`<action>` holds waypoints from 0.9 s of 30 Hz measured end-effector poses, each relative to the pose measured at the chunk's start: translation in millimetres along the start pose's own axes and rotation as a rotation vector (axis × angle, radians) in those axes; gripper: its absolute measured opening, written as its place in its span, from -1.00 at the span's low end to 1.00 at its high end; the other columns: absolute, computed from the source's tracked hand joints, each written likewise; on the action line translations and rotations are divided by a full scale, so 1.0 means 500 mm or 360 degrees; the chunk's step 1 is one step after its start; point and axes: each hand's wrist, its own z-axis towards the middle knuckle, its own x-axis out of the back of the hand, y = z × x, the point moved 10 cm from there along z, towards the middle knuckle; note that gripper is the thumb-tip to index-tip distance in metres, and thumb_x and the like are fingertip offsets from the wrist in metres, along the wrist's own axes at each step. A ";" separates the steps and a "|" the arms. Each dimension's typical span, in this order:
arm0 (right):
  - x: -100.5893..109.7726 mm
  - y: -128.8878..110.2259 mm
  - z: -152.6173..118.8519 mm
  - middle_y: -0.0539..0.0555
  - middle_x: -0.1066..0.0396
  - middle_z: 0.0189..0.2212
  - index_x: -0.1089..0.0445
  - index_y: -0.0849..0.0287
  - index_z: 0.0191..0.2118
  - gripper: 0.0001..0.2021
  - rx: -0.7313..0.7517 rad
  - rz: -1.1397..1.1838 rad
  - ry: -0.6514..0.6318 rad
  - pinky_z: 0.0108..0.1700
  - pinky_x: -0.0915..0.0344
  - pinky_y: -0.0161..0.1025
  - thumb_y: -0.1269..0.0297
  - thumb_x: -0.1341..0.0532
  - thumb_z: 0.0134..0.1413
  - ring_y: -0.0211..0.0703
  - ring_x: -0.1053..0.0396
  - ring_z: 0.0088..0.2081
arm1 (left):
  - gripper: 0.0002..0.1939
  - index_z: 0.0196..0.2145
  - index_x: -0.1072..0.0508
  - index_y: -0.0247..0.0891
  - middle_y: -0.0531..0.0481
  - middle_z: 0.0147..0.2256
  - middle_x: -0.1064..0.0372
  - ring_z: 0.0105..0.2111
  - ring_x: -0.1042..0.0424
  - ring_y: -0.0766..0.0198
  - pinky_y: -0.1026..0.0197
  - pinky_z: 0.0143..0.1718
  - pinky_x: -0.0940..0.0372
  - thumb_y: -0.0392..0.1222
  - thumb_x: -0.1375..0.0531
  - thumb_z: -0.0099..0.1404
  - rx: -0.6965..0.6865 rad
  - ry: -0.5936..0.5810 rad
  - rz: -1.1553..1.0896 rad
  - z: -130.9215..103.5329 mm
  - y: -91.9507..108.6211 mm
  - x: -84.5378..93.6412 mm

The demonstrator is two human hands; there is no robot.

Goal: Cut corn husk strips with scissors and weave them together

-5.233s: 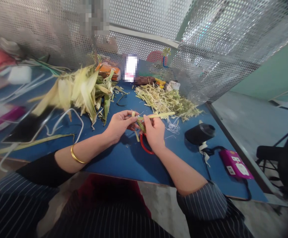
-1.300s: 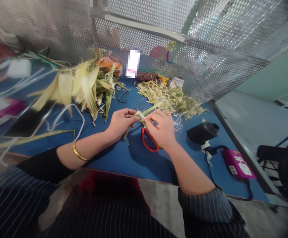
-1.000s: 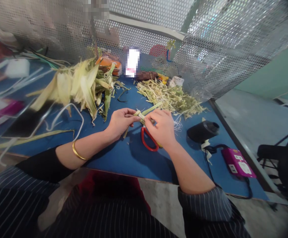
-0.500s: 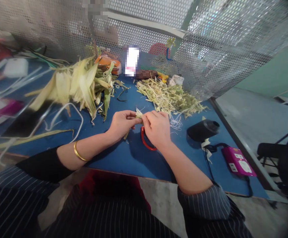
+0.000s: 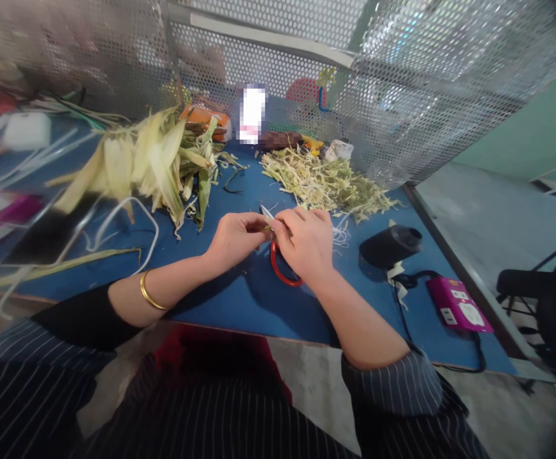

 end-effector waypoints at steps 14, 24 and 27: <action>-0.029 0.079 -0.001 -0.07 -0.27 -0.58 -0.34 0.18 -0.48 -0.89 -0.0600 0.0985 -0.0131 -0.43 -0.13 -0.31 0.32 -0.20 0.02 -0.33 -0.17 -0.52 | -0.75 -0.30 -0.55 -0.38 -0.02 -0.46 -0.45 -0.58 -0.26 0.42 0.34 -0.54 -0.20 -0.22 -0.25 0.04 0.0154 -0.0414 -0.0046 -0.005 -0.012 -0.047; -0.042 0.127 -0.010 -0.13 -0.29 -0.64 -0.17 0.13 -0.43 -0.84 -0.0959 0.1602 0.0103 -0.60 -0.14 -0.41 0.29 -0.08 0.18 -0.43 -0.21 -0.70 | -0.79 -0.31 -0.56 -0.35 0.05 -0.52 -0.38 -0.60 -0.19 0.45 0.36 -0.56 -0.14 -0.22 -0.23 0.08 0.0179 -0.0765 0.0005 -0.028 -0.001 -0.088; -0.038 0.152 -0.015 -0.11 -0.35 -0.59 -0.16 0.13 -0.42 -0.82 -0.1077 0.1669 0.0261 -0.57 -0.21 -0.42 0.24 -0.07 0.20 -0.43 -0.30 -0.67 | -0.77 -0.29 -0.56 -0.35 0.04 -0.51 -0.38 -0.59 -0.19 0.44 0.35 -0.55 -0.15 -0.19 -0.23 0.11 0.0146 -0.0853 0.0033 -0.032 -0.004 -0.095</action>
